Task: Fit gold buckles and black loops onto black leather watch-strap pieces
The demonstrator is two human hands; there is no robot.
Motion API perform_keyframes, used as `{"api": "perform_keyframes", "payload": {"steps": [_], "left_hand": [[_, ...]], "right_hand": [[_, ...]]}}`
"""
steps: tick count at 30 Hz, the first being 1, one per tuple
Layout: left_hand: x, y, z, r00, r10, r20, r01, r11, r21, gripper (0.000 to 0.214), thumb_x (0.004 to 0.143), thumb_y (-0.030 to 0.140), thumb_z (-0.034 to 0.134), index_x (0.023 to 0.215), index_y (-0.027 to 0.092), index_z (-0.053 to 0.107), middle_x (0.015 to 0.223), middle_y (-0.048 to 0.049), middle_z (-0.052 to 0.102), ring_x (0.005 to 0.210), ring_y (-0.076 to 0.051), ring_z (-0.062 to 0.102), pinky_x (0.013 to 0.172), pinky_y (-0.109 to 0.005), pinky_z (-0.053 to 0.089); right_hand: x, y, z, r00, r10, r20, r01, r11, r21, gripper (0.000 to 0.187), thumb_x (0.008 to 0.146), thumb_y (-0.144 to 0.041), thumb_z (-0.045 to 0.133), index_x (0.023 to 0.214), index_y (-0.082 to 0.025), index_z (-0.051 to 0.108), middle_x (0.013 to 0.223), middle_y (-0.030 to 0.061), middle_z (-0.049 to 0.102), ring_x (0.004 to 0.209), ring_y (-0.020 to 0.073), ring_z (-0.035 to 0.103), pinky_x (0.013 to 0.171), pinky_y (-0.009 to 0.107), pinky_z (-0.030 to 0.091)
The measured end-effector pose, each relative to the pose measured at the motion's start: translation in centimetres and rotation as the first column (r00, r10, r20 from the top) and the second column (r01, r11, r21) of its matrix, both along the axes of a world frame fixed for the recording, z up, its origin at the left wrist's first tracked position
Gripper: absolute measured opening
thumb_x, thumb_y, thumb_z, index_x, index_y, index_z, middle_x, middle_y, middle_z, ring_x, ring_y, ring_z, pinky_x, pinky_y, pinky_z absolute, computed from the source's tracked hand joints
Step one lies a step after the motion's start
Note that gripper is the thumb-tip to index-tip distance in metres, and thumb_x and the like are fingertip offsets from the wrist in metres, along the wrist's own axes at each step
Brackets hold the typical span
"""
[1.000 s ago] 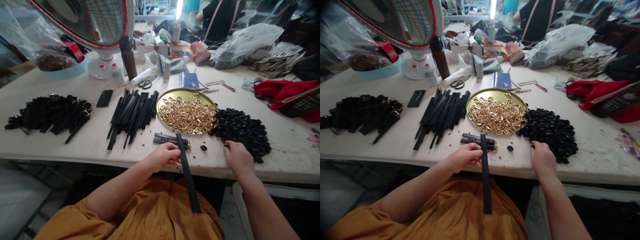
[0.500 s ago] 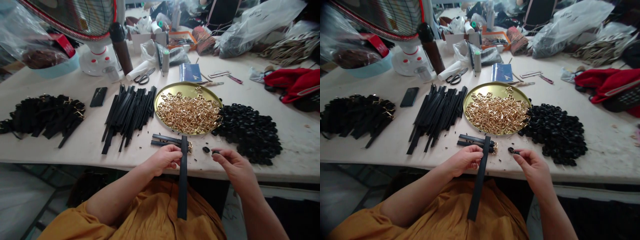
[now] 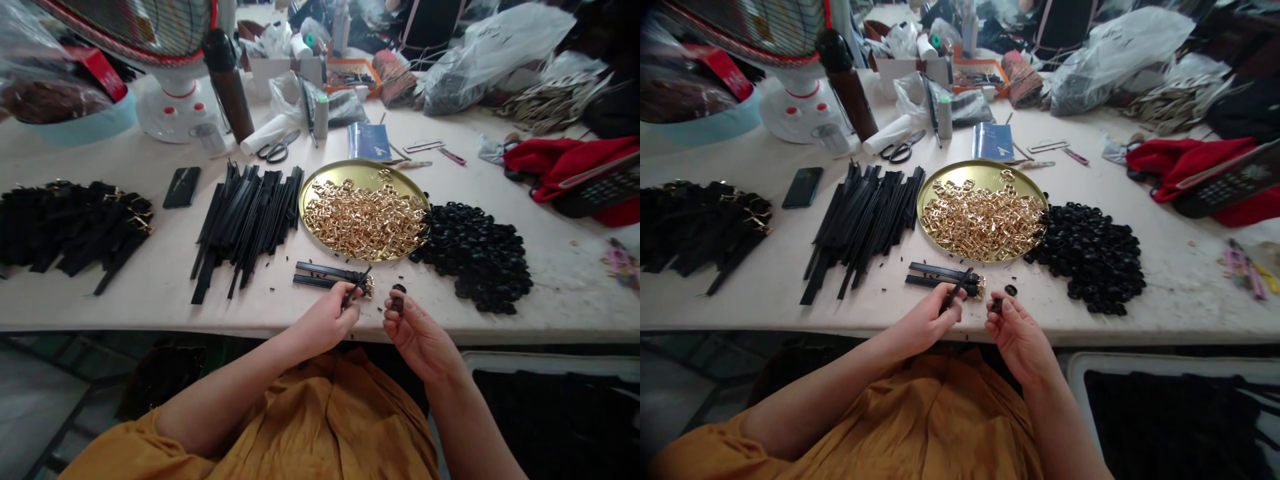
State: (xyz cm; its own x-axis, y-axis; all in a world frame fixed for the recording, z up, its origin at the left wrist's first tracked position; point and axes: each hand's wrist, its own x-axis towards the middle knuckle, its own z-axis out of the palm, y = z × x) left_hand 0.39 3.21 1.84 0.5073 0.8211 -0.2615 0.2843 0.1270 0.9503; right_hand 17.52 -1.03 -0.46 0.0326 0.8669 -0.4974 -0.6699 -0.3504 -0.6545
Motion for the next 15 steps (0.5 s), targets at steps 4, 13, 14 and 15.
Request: {"api": "perform_keyframes", "payload": {"steps": [4,13,14,15], "left_hand": [[-0.5,-0.3,0.7,0.988,-0.104,-0.118,0.123,0.979,0.16,0.033,0.089,0.039,0.03,0.089,0.016,0.054,0.081,-0.0018,0.057,0.075,-0.014,0.051,0.065,-0.023,0.038],[-0.9,-1.1,1.0,0.982,-0.103,-0.158,0.118,0.989,0.086,0.027,0.085,0.037,0.036,0.069,0.017,0.046,0.06,0.0035,0.048,0.054,-0.009,0.046,0.05,-0.019,0.035],[-1.0,-1.2,0.9,0.985,-0.101,-0.142,0.109,0.993,0.046,0.027,0.085,0.038,0.036,0.068,0.018,0.044,0.058,0.0041,0.047,0.051,-0.009,0.045,0.048,-0.019,0.035],[-1.0,-1.3,0.8,0.987,-0.099,-0.126,0.101,0.995,0.015,0.027,0.084,0.038,0.036,0.069,0.018,0.043,0.057,0.0046,0.046,0.048,-0.009,0.045,0.047,-0.019,0.035]], "right_hand": [[-0.3,-0.7,-0.2,0.999,-0.016,-0.052,0.015,1.0,-0.02,0.018,0.067,-0.028,0.072,0.083,-0.022,0.066,0.074,-0.0032,0.061,0.058,0.0042,0.054,0.055,0.013,0.05],[2.1,-1.1,-0.8,0.834,-0.144,0.533,0.083,0.987,0.137,0.024,0.07,-0.041,0.066,0.084,-0.022,0.061,0.071,-0.0024,0.059,0.057,0.0082,0.052,0.058,0.023,0.047],[3.2,-0.9,-1.1,0.7,-0.155,0.697,0.068,0.986,0.15,0.025,0.071,-0.042,0.064,0.086,-0.022,0.061,0.072,-0.001,0.059,0.059,0.0105,0.053,0.06,0.026,0.047],[4.3,-0.7,-1.4,0.53,-0.145,0.836,0.036,0.988,0.149,0.027,0.072,-0.042,0.063,0.088,-0.02,0.061,0.073,0.0007,0.059,0.062,0.013,0.054,0.063,0.029,0.046]]}}
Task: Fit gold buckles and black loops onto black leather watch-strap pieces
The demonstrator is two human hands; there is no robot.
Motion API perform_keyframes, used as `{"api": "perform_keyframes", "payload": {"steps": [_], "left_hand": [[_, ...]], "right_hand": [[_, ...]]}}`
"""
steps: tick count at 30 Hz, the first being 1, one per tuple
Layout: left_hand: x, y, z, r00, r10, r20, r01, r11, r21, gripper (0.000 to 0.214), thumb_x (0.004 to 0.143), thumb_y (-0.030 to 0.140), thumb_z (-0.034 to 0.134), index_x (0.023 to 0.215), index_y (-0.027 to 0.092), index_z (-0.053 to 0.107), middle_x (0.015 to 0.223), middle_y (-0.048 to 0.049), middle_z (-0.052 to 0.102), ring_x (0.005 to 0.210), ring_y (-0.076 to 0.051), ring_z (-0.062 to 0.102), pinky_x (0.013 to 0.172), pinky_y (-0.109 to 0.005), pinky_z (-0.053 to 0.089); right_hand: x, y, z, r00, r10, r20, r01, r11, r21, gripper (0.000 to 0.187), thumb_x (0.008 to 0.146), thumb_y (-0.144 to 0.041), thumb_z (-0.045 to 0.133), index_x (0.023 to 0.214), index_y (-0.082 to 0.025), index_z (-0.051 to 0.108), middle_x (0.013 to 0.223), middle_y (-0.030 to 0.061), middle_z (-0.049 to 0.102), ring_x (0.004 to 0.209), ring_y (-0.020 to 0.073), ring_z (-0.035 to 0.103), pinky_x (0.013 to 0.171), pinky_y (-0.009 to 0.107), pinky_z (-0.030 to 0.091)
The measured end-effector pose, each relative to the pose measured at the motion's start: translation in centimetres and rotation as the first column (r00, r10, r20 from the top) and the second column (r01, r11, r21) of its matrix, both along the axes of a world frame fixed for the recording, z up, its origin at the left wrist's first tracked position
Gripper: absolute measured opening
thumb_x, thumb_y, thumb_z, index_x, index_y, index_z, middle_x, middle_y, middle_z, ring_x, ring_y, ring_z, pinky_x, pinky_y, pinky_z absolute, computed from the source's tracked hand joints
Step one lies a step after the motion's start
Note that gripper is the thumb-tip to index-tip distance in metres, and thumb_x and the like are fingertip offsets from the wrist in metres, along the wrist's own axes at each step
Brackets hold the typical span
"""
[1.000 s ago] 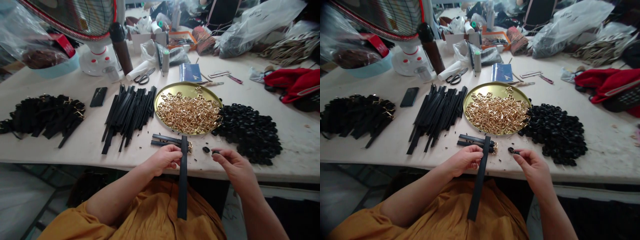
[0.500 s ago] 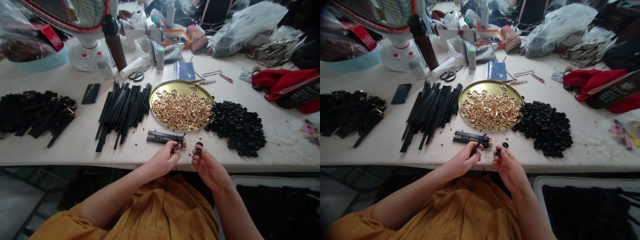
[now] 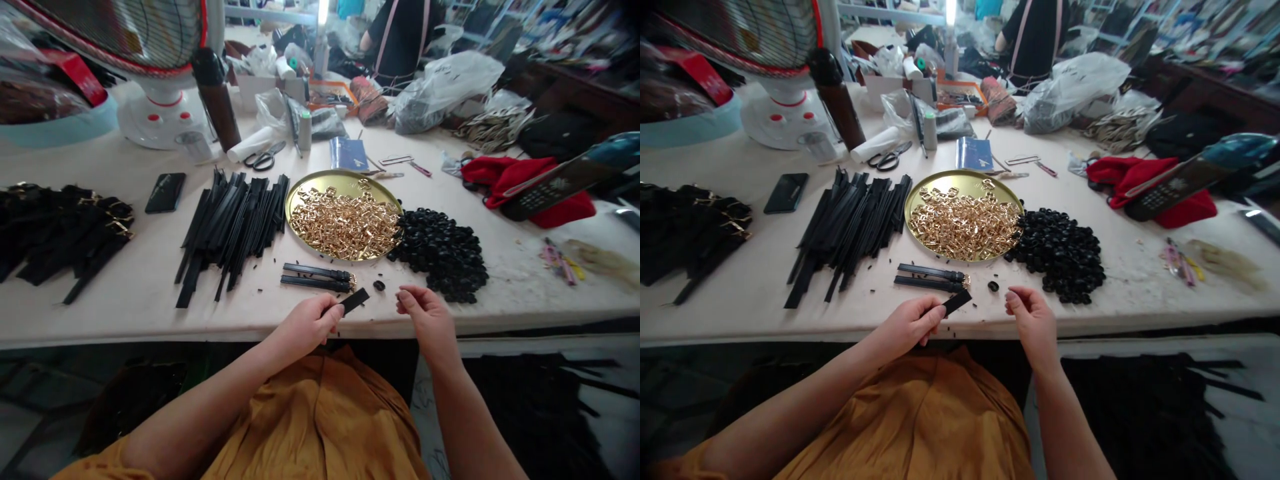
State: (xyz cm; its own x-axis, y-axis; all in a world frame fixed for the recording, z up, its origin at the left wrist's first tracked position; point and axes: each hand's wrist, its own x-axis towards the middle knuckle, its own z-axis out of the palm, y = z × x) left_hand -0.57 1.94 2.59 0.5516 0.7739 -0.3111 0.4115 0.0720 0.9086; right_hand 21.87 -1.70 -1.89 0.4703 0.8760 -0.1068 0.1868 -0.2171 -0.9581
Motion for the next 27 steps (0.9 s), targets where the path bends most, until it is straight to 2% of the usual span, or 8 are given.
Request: {"api": "perform_keyframes", "payload": {"steps": [2,5,10,14,18,21,24,27], "left_hand": [[0.1,-0.1,-0.2,1.0,0.008,0.017,-0.008,1.0,-0.029,0.027,0.084,0.039,0.036,0.069,0.018,0.043,0.055,0.005,0.046,0.046,-0.008,0.044,0.046,-0.019,0.035],[0.2,-0.2,-0.3,0.999,0.014,0.04,-0.013,0.999,-0.044,0.026,0.083,0.038,0.038,0.068,0.018,0.043,0.054,0.0051,0.047,0.045,-0.008,0.045,0.046,-0.019,0.036],[0.4,0.1,-0.6,0.997,0.036,0.07,-0.026,0.99,-0.137,0.023,0.083,0.035,0.038,0.068,0.017,0.042,0.058,0.0036,0.053,0.045,-0.008,0.05,0.046,-0.019,0.038],[0.8,0.2,-0.9,0.996,0.045,0.073,-0.032,0.984,-0.174,0.019,0.082,0.03,0.038,0.07,0.016,0.044,0.06,0.0031,0.055,0.044,-0.006,0.05,0.045,-0.018,0.038],[1.2,0.3,-0.9,0.986,0.105,0.129,-0.056,0.94,-0.337,0.01,0.08,0.022,0.038,0.079,0.015,0.046,0.062,0.0026,0.056,0.044,-0.005,0.05,0.042,-0.015,0.036],[1.4,0.4,-0.8,0.957,0.18,0.226,-0.043,0.862,-0.506,0.01,0.079,0.021,0.04,0.082,0.014,0.046,0.063,0.0019,0.056,0.043,-0.004,0.049,0.041,-0.014,0.034],[1.5,0.6,-0.7,0.937,0.211,0.277,-0.008,0.809,-0.588,0.01,0.079,0.022,0.041,0.081,0.014,0.046,0.063,0.0015,0.056,0.043,-0.003,0.048,0.041,-0.014,0.032],[1.7,0.7,-0.9,0.956,0.147,0.255,0.015,0.842,-0.539,0.013,0.081,0.025,0.04,0.082,0.014,0.047,0.064,0.0019,0.056,0.043,-0.004,0.046,0.042,-0.015,0.033]], "right_hand": [[2.0,0.5,-0.7,0.921,0.04,0.387,-0.034,0.999,-0.021,0.027,0.075,-0.04,0.058,0.09,-0.017,0.062,0.079,0.0048,0.06,0.068,0.0172,0.055,0.069,0.035,0.046],[3.1,1.3,-1.3,0.695,0.11,0.71,-0.104,0.993,-0.052,0.033,0.08,-0.037,0.05,0.1,-0.014,0.062,0.096,0.0109,0.058,0.071,0.019,0.056,0.073,0.037,0.045],[0.9,2.6,-0.8,0.427,0.187,0.885,-0.163,0.978,-0.128,0.034,0.086,-0.037,0.044,0.105,-0.016,0.062,0.099,0.0114,0.058,0.078,0.022,0.057,0.069,0.033,0.043],[-0.8,3.6,-0.7,0.351,0.35,0.869,-0.251,0.929,-0.273,0.023,0.085,-0.026,0.045,0.093,-0.015,0.063,0.089,0.0104,0.06,0.077,0.0223,0.055,0.068,0.033,0.041],[-1.1,3.4,-1.0,0.462,0.373,0.805,-0.287,0.921,-0.263,0.01,0.079,-0.022,0.052,0.084,-0.015,0.058,0.083,0.009,0.057,0.073,0.0212,0.053,0.065,0.032,0.04],[-0.8,2.7,-0.8,0.662,0.332,0.672,-0.271,0.942,-0.198,0.012,0.075,-0.029,0.059,0.073,-0.018,0.054,0.073,0.0049,0.056,0.067,0.0191,0.051,0.063,0.032,0.039],[-0.9,1.8,-0.2,0.911,0.327,0.252,-0.286,0.94,-0.186,0.022,0.069,-0.039,0.065,0.069,-0.019,0.054,0.065,0.0007,0.056,0.061,0.0159,0.051,0.059,0.03,0.04],[-1.8,1.1,0.4,0.918,0.242,-0.313,-0.3,0.942,-0.153,0.025,0.065,-0.041,0.069,0.069,-0.019,0.056,0.066,-0.001,0.059,0.061,0.013,0.055,0.062,0.027,0.045]]}}
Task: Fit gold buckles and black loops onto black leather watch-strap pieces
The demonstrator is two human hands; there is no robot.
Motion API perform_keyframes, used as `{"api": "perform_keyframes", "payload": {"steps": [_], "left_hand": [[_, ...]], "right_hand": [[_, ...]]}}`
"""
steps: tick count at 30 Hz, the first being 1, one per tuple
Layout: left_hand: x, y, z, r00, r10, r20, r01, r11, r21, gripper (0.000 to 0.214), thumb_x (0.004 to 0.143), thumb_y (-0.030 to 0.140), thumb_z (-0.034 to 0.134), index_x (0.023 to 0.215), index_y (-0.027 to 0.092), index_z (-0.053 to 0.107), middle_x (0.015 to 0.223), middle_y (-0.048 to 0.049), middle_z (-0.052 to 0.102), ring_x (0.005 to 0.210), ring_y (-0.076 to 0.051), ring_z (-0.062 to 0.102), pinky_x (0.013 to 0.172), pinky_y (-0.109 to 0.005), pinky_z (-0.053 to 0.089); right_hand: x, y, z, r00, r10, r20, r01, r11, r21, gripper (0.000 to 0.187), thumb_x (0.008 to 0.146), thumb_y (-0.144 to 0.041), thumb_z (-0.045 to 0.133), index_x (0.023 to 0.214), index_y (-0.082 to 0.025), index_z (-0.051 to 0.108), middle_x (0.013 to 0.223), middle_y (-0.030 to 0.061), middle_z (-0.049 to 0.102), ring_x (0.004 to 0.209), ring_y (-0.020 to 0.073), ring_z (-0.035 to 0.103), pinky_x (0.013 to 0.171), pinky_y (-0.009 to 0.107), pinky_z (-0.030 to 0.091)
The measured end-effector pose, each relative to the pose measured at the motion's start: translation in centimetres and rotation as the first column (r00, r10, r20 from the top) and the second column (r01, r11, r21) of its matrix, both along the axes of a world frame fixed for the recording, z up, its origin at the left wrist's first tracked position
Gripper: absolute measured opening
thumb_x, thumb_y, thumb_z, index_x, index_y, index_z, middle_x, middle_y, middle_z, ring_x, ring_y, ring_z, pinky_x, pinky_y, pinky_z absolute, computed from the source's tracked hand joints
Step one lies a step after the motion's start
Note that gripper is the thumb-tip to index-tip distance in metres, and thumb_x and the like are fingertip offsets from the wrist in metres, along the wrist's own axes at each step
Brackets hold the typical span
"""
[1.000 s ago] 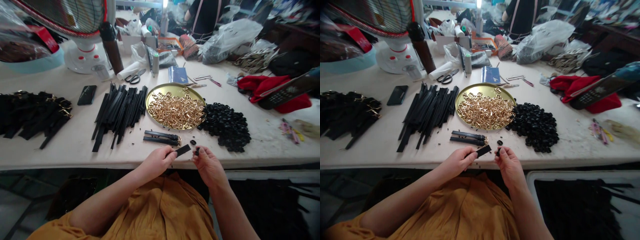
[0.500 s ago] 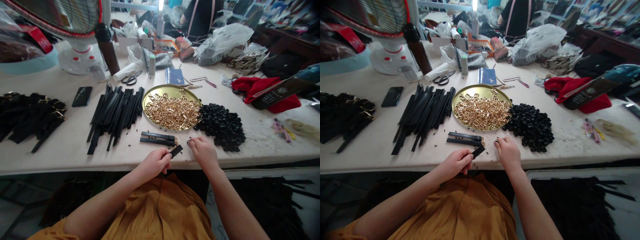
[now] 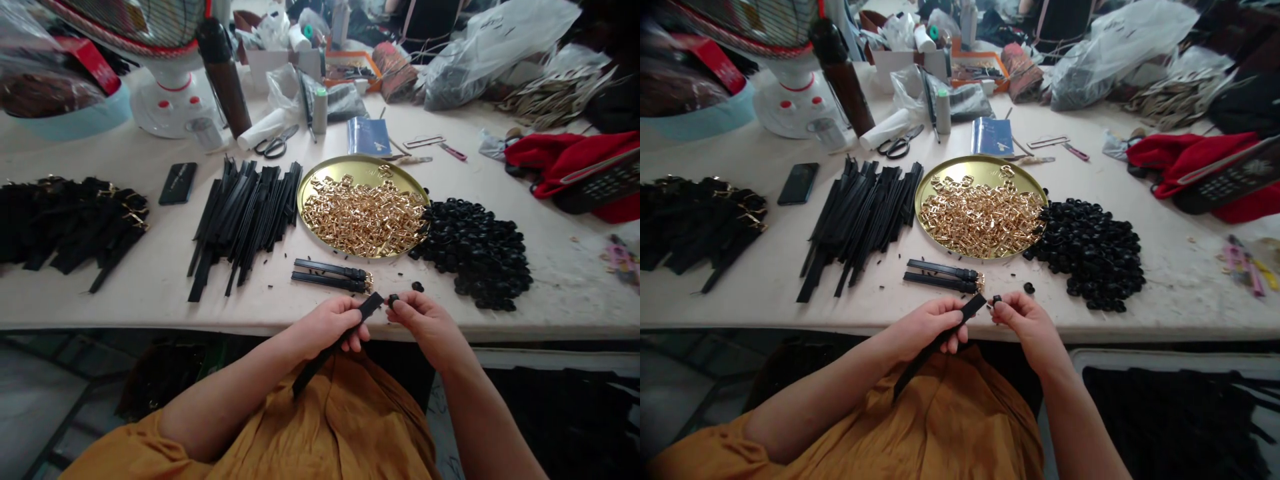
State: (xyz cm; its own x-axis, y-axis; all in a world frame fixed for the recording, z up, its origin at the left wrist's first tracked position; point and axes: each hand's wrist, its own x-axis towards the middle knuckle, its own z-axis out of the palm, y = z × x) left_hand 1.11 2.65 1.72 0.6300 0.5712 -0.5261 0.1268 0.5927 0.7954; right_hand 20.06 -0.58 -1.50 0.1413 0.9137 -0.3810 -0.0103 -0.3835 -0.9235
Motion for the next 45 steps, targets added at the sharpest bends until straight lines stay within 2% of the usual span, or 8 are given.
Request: {"api": "perform_keyframes", "payload": {"steps": [5,11,15,26,31,37,41,45], "left_hand": [[-0.1,-0.1,-0.2,0.971,-0.03,-0.237,0.121,0.918,0.378,0.023,0.084,0.034,0.038,0.077,0.016,0.05,0.063,0.0021,0.056,0.046,-0.007,0.046,0.047,-0.019,0.034],[-0.4,-0.1,0.3,0.902,-0.036,-0.431,0.301,0.768,0.566,0.026,0.084,0.031,0.036,0.069,0.017,0.053,0.059,0.001,0.057,0.055,-0.012,0.05,0.052,-0.022,0.033],[-0.5,0.0,0.5,0.869,-0.044,-0.493,0.371,0.718,0.589,0.027,0.084,0.03,0.037,0.069,0.016,0.055,0.06,-0.0004,0.059,0.057,-0.013,0.051,0.053,-0.023,0.032],[-1.7,-0.9,1.2,0.891,-0.072,-0.447,0.359,0.715,0.6,0.029,0.084,0.031,0.036,0.076,0.016,0.059,0.061,0.0003,0.059,0.057,-0.013,0.05,0.053,-0.021,0.033],[-1.9,-1.3,1.4,0.856,-0.053,-0.515,0.425,0.639,0.641,0.027,0.083,0.029,0.037,0.075,0.017,0.06,0.063,-0.0008,0.059,0.058,-0.013,0.05,0.053,-0.022,0.031],[-2.6,-1.2,1.6,0.786,-0.128,-0.605,0.561,0.56,0.61,0.025,0.08,0.03,0.042,0.067,0.018,0.06,0.061,-0.0014,0.058,0.054,-0.013,0.046,0.049,-0.022,0.026],[-2.6,-1.2,1.7,0.793,-0.091,-0.603,0.541,0.561,0.627,0.026,0.08,0.03,0.041,0.067,0.017,0.06,0.061,-0.0017,0.058,0.055,-0.013,0.047,0.049,-0.022,0.026],[-2.5,-1.1,1.6,0.856,-0.049,-0.514,0.428,0.625,0.653,0.026,0.081,0.027,0.039,0.07,0.016,0.059,0.06,-0.0008,0.057,0.056,-0.013,0.049,0.05,-0.022,0.029]], "right_hand": [[-1.8,-0.7,0.1,0.915,-0.174,-0.364,0.152,0.984,-0.088,0.034,0.06,-0.034,0.076,0.09,-0.024,0.063,0.073,-0.0028,0.063,0.059,0.0087,0.057,0.061,0.023,0.049],[-1.9,-1.2,-0.1,0.987,-0.089,-0.136,0.085,0.996,-0.036,0.03,0.064,-0.037,0.072,0.09,-0.023,0.067,0.072,-0.0014,0.067,0.064,0.0115,0.06,0.068,0.026,0.048],[-1.7,-1.5,0.4,1.0,0.022,0.003,-0.022,1.0,0.015,0.03,0.065,-0.04,0.07,0.087,-0.019,0.066,0.062,-0.0006,0.065,0.062,0.0147,0.06,0.067,0.03,0.047],[-2.5,-2.1,1.4,0.997,0.072,0.022,-0.073,0.994,0.079,0.028,0.069,-0.044,0.066,0.08,-0.019,0.061,0.065,0.0003,0.066,0.06,0.0146,0.06,0.061,0.028,0.049],[-3.0,-2.8,1.4,0.99,0.14,0.029,-0.142,0.985,0.095,0.025,0.071,-0.041,0.064,0.086,-0.021,0.059,0.072,-0.0002,0.066,0.063,0.0146,0.062,0.062,0.028,0.05],[-2.8,-4.3,0.8,0.933,0.252,0.255,-0.291,0.948,0.126,0.019,0.075,-0.036,0.06,0.088,-0.023,0.063,0.072,0.0003,0.066,0.063,0.0161,0.061,0.061,0.029,0.049],[-3.2,-4.3,1.5,0.969,0.204,0.141,-0.22,0.969,0.109,0.024,0.074,-0.041,0.061,0.089,-0.022,0.062,0.069,0.0005,0.066,0.062,0.0161,0.061,0.061,0.029,0.049],[-3.4,-3.6,2.3,0.987,0.16,-0.001,-0.159,0.983,0.092,0.035,0.074,-0.048,0.058,0.098,-0.023,0.062,0.064,-0.0001,0.066,0.061,0.0155,0.06,0.065,0.031,0.049]]}}
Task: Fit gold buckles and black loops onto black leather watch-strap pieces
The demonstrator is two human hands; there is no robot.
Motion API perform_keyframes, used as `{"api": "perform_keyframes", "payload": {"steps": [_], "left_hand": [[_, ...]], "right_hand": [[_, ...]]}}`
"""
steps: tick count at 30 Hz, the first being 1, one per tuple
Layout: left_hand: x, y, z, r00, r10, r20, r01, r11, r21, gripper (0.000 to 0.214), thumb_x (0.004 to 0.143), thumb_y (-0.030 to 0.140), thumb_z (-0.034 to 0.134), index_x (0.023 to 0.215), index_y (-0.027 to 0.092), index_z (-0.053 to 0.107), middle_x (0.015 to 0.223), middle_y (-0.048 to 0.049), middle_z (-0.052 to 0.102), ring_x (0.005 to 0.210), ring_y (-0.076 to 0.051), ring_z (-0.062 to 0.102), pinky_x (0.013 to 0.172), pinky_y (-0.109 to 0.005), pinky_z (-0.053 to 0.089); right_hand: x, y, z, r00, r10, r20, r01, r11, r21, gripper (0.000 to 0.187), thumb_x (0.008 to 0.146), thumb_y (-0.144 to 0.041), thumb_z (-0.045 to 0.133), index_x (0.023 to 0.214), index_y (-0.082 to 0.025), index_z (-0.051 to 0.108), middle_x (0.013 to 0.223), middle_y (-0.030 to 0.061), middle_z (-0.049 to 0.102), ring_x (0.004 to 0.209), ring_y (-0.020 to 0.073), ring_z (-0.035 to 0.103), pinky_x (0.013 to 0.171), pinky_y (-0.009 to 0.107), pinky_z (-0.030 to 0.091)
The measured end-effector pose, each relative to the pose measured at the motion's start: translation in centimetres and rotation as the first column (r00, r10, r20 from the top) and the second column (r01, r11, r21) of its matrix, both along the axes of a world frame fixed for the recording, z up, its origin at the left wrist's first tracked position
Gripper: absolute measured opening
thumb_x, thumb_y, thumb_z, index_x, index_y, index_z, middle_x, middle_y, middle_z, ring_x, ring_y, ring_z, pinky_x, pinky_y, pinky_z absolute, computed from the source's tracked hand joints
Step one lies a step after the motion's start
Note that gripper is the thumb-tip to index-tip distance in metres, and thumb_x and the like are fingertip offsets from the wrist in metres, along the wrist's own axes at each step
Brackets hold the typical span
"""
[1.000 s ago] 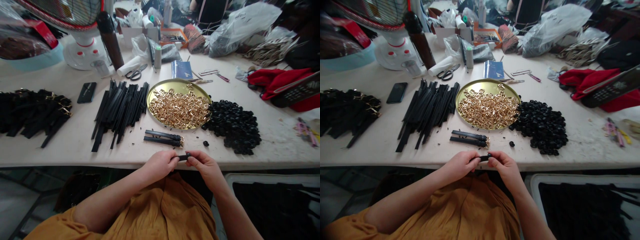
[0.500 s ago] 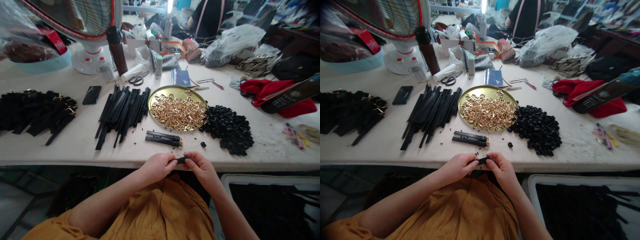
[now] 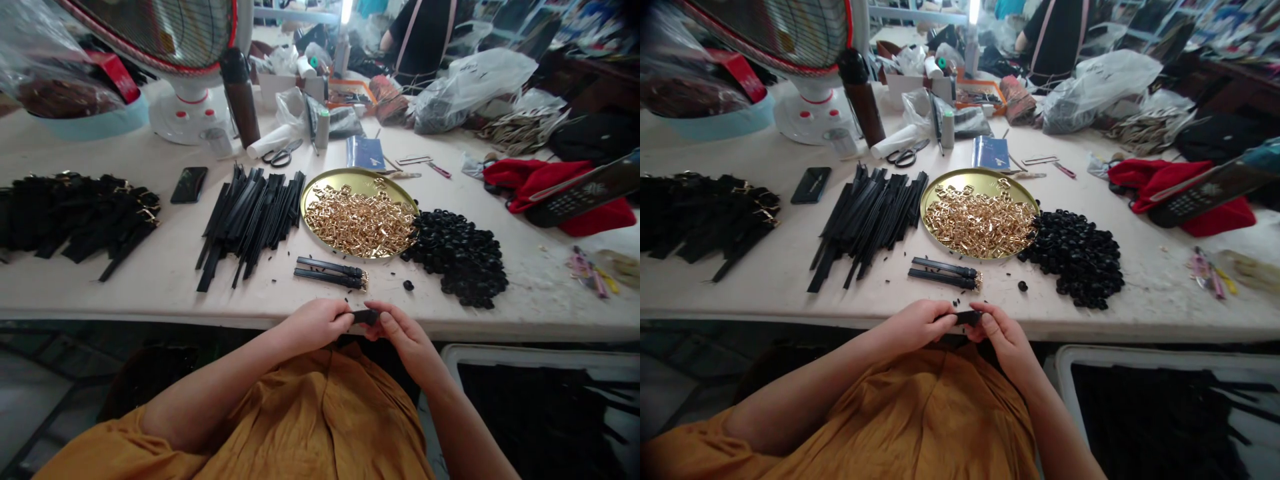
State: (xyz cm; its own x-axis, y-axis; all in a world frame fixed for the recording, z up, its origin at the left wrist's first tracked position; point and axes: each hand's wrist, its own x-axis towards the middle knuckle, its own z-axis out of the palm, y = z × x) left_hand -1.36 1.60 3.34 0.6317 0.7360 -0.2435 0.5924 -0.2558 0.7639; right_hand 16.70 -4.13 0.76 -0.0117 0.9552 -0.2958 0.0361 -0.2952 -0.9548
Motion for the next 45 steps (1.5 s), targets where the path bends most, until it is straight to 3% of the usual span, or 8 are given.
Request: {"api": "perform_keyframes", "payload": {"steps": [5,14,21,28,33,38,42,45], "left_hand": [[0.0,0.4,-0.1,0.999,0.005,0.041,-0.001,0.995,-0.099,0.027,0.082,0.026,0.037,0.07,0.015,0.059,0.058,0.0004,0.057,0.055,-0.012,0.049,0.051,-0.021,0.031],[0.0,1.0,-0.8,0.997,-0.082,-0.009,0.082,0.995,-0.054,0.028,0.084,0.029,0.038,0.076,0.016,0.061,0.065,-0.0011,0.059,0.06,-0.013,0.051,0.053,-0.021,0.03],[0.7,1.1,-1.7,0.985,-0.072,-0.157,0.091,0.989,0.114,0.03,0.085,0.032,0.036,0.075,0.018,0.06,0.068,-0.0029,0.061,0.06,-0.014,0.051,0.052,-0.023,0.028],[1.3,0.6,-1.7,0.981,-0.036,-0.193,0.062,0.99,0.13,0.03,0.085,0.032,0.035,0.08,0.018,0.061,0.075,-0.0047,0.065,0.066,-0.017,0.056,0.056,-0.025,0.035],[1.3,-0.1,-1.0,0.998,-0.011,-0.06,0.008,0.999,-0.043,0.029,0.083,0.028,0.038,0.099,0.016,0.059,0.078,-0.0049,0.064,0.069,-0.016,0.057,0.061,-0.025,0.04],[0.7,0.0,-0.6,0.987,0.006,0.163,0.055,0.929,-0.365,0.05,0.085,0.025,0.033,0.134,0.018,0.029,0.068,0.001,0.057,0.053,-0.011,0.051,0.054,-0.022,0.039],[0.7,1.1,-0.9,0.95,0.153,0.272,-0.082,0.963,-0.255,0.045,0.087,0.033,0.034,0.127,0.014,0.042,0.068,-0.0012,0.056,0.059,-0.013,0.048,0.058,-0.023,0.038],[0.6,2.4,-1.2,0.938,0.224,0.264,-0.163,0.959,-0.233,0.033,0.085,0.036,0.036,0.098,0.014,0.058,0.068,-0.0005,0.055,0.061,-0.012,0.046,0.057,-0.022,0.035]], "right_hand": [[0.4,0.7,-0.6,0.997,-0.009,-0.083,0.003,0.998,-0.07,0.03,0.072,-0.042,0.064,0.094,-0.022,0.064,0.065,-0.0011,0.065,0.061,0.0128,0.059,0.065,0.028,0.048],[1.1,1.1,-1.9,0.995,0.029,-0.1,-0.046,0.983,-0.179,0.026,0.073,-0.041,0.063,0.086,-0.018,0.064,0.059,-0.0016,0.063,0.057,0.0108,0.056,0.06,0.024,0.044],[1.3,1.9,-2.0,0.989,0.022,0.145,-0.011,0.997,-0.078,0.03,0.071,-0.046,0.061,0.08,-0.017,0.065,0.056,-0.0015,0.06,0.055,0.0129,0.054,0.056,0.025,0.043],[0.7,1.2,-2.0,0.982,0.029,0.188,-0.028,1.0,-0.007,0.03,0.076,-0.047,0.055,0.082,-0.019,0.066,0.064,0.0009,0.063,0.062,0.0159,0.056,0.063,0.028,0.044],[0.2,0.6,-2.2,0.992,-0.064,0.111,0.068,0.997,-0.034,0.027,0.073,-0.045,0.06,0.076,-0.018,0.063,0.056,-0.0026,0.054,0.056,0.0124,0.049,0.055,0.024,0.039],[-0.6,0.8,-2.0,0.994,-0.113,0.013,0.113,0.99,-0.086,0.029,0.071,-0.046,0.063,0.072,-0.018,0.06,0.053,-0.0044,0.05,0.053,0.0097,0.043,0.052,0.022,0.034],[-1.6,2.4,-1.4,1.0,0.015,0.003,-0.014,0.999,-0.03,0.032,0.07,-0.049,0.061,0.069,-0.017,0.061,0.057,-0.0016,0.055,0.053,0.0109,0.045,0.052,0.024,0.036],[0.2,5.5,-0.8,0.974,0.072,0.216,-0.096,0.99,0.101,0.032,0.072,-0.049,0.056,0.077,-0.018,0.064,0.061,-0.0003,0.057,0.056,0.013,0.048,0.055,0.026,0.039]]}}
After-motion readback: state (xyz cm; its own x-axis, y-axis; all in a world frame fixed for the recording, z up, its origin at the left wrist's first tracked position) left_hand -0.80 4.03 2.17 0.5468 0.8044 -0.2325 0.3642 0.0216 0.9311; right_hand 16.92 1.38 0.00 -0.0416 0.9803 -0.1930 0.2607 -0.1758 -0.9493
